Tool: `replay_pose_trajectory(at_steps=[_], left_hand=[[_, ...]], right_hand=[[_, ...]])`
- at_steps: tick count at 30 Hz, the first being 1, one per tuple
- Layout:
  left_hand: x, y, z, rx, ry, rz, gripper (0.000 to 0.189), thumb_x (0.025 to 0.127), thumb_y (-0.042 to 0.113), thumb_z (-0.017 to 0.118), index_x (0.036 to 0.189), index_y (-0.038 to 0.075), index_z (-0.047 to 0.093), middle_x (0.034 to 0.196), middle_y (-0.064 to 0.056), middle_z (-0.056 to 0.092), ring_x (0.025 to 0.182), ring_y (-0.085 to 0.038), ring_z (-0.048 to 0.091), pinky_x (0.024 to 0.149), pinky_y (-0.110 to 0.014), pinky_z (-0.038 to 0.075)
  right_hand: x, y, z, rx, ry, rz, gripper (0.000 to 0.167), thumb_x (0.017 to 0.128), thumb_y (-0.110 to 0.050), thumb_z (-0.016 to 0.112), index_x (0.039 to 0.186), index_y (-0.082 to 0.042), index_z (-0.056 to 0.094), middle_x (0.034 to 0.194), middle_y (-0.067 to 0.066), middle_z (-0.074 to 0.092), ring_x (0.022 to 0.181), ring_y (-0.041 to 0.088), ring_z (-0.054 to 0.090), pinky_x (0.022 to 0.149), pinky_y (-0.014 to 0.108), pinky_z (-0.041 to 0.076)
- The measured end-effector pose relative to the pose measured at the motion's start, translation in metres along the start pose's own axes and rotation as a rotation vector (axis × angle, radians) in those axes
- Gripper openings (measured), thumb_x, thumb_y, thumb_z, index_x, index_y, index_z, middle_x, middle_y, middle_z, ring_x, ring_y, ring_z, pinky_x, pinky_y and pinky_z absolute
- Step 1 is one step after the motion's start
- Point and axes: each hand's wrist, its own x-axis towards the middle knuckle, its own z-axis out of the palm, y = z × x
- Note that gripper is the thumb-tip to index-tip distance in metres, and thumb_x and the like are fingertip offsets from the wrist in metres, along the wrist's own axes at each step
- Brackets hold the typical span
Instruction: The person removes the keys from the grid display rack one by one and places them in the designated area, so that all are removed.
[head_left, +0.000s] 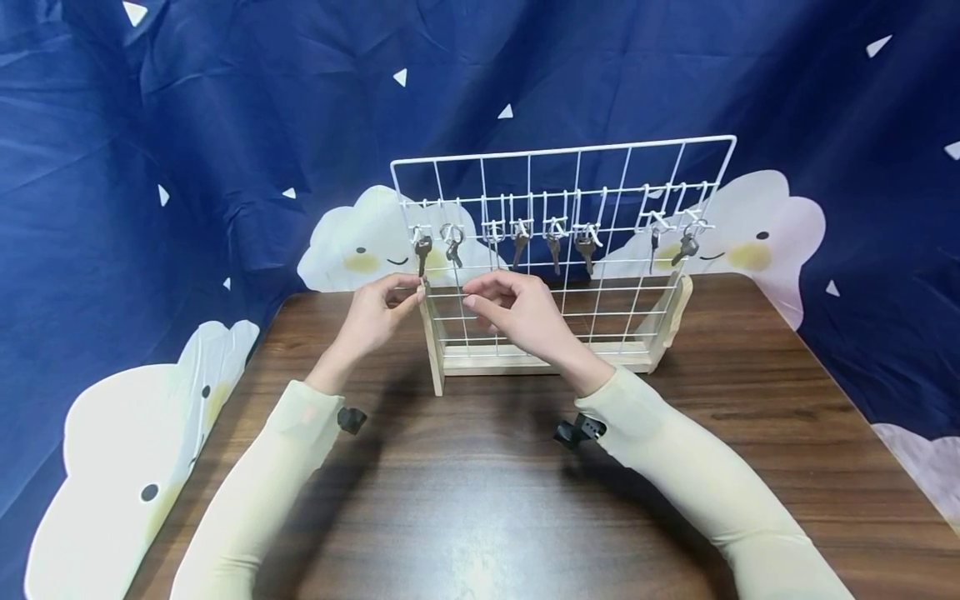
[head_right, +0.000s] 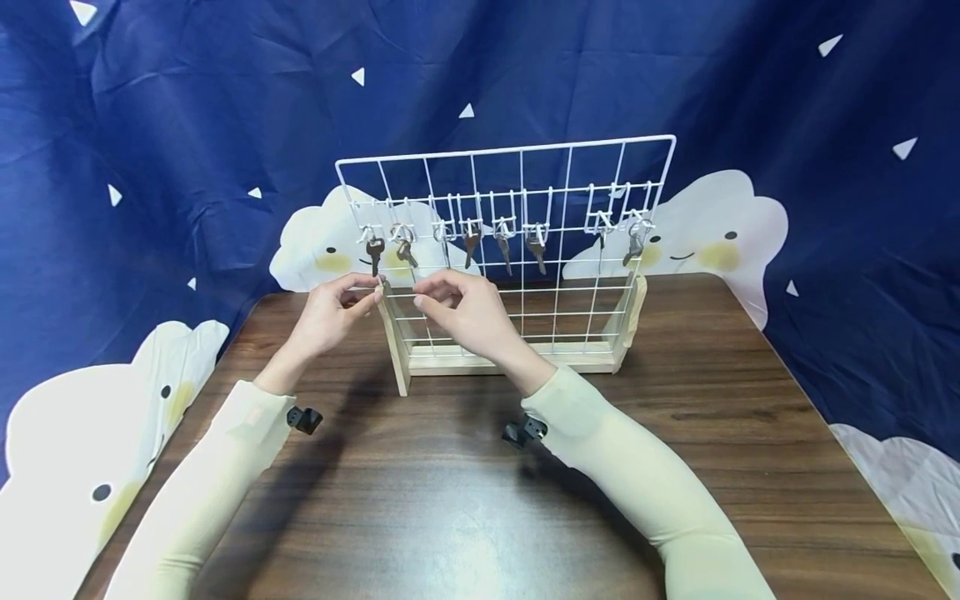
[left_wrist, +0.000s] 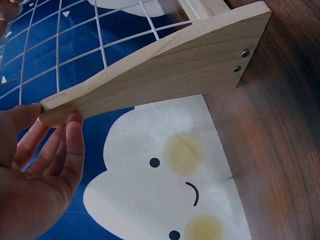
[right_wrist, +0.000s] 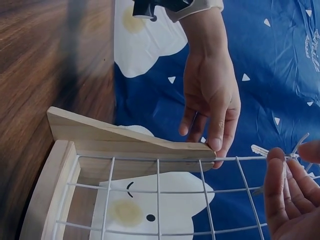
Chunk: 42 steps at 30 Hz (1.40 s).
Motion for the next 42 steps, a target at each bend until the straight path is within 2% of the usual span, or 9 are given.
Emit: replay_pose_trajectory(at_steps=[7,10,15,22,32,37,42], left_hand=[[0.0,-0.001,0.0,0.007,0.001,-0.002,0.032,0.095,0.025,0.07,0.123,0.01,0.068,0.122,-0.01,0.072,0.091,-0.028,0.074,0.081,-0.04,0.06],[0.0,-0.001,0.0,0.007,-0.001,0.004,0.033,0.095,0.025,0.07,0.124,0.01,0.068,0.122,-0.01,0.072,0.091,-0.028,0.074,0.081,-0.04,0.06],[0.001,-0.002,0.0,0.003,-0.004,0.013,0.032,0.095,0.025,0.07,0.123,0.01,0.068,0.122,-0.01,0.072,0.092,-0.029,0.074,0.081,-0.04,0.061],[0.001,-0.001,0.0,-0.005,-0.007,0.016,0.033,0.095,0.024,0.07,0.124,0.009,0.067,0.123,-0.012,0.071,0.095,-0.03,0.074,0.084,-0.041,0.061],[-0.001,0.001,0.0,-0.012,-0.008,0.015,0.033,0.095,0.023,0.07,0.124,0.008,0.067,0.123,-0.013,0.071,0.095,-0.03,0.074,0.084,-0.041,0.061],[-0.001,0.001,-0.001,-0.011,-0.004,0.021,0.034,0.095,0.023,0.07,0.125,0.007,0.067,0.123,-0.014,0.071,0.095,-0.032,0.074,0.084,-0.042,0.061],[0.0,0.001,-0.001,-0.008,-0.004,0.026,0.033,0.095,0.023,0.069,0.125,0.007,0.067,0.123,-0.014,0.071,0.094,-0.032,0.074,0.084,-0.041,0.061]], right_hand=[[0.006,-0.002,0.005,0.032,-0.009,0.001,0.019,0.093,-0.022,0.07,0.109,-0.012,0.072,0.099,0.009,0.076,0.08,0.029,0.073,0.066,0.033,0.062],[0.008,-0.003,0.007,0.04,-0.011,0.01,0.019,0.094,-0.022,0.07,0.11,-0.011,0.071,0.097,0.01,0.076,0.082,0.035,0.073,0.063,0.031,0.061],[0.013,-0.006,0.01,0.068,-0.019,0.011,0.019,0.094,-0.02,0.069,0.109,-0.009,0.071,0.093,0.012,0.075,0.082,0.039,0.071,0.066,0.031,0.062],[0.022,-0.01,0.018,0.093,-0.002,0.004,0.018,0.093,-0.017,0.07,0.109,-0.008,0.071,0.095,0.014,0.075,0.071,0.024,0.072,0.064,0.037,0.062],[0.033,-0.012,0.025,0.113,0.0,0.013,0.021,0.094,-0.017,0.069,0.111,-0.005,0.069,0.107,0.02,0.073,0.068,0.018,0.072,0.064,0.033,0.062],[0.037,-0.013,0.028,0.125,0.006,0.024,0.022,0.094,-0.017,0.069,0.112,-0.005,0.069,0.105,0.018,0.074,0.07,0.025,0.073,0.065,0.035,0.063],[0.041,-0.012,0.03,0.123,0.026,0.012,0.023,0.094,-0.017,0.068,0.113,-0.003,0.068,0.096,0.016,0.075,0.069,0.029,0.072,0.065,0.044,0.062]])
